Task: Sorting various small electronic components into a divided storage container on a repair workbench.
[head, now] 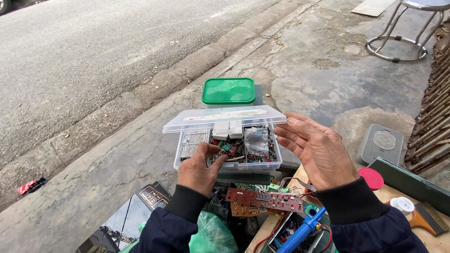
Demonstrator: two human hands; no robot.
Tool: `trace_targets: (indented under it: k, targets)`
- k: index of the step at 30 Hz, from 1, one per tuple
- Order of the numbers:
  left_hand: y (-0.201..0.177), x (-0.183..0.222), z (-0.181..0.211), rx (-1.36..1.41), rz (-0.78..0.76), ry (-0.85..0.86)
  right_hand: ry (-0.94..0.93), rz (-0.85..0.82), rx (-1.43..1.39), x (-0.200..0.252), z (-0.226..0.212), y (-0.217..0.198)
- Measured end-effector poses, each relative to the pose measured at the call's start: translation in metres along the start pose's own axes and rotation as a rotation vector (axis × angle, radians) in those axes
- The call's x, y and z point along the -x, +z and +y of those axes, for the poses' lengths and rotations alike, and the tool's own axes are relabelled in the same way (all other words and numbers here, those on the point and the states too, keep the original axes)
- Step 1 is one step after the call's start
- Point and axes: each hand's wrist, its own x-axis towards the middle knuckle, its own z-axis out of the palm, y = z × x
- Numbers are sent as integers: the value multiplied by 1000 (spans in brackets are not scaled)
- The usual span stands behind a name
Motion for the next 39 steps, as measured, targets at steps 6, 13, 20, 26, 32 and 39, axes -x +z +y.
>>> trace_targets:
  k: [6, 13, 20, 26, 32, 39]
  targets:
    - [4, -10, 1, -122, -113, 90, 20, 0, 32, 5, -2, 1]
    - [-28, -4, 3, -290, -140, 294, 29, -12, 28, 5, 1, -2]
    - [-25, 20, 7, -398, -99, 448, 31, 4, 18, 3, 22, -15]
    - [-79, 41, 30, -20, 421, 408, 19, 238, 459, -9, 54, -33]
    - [-68, 0, -9, 378, -89, -595, 73, 128, 567, -52, 96, -47]
    - [-72, 6, 13, 290, -102, -686, 85, 109, 573, -55, 105, -43]
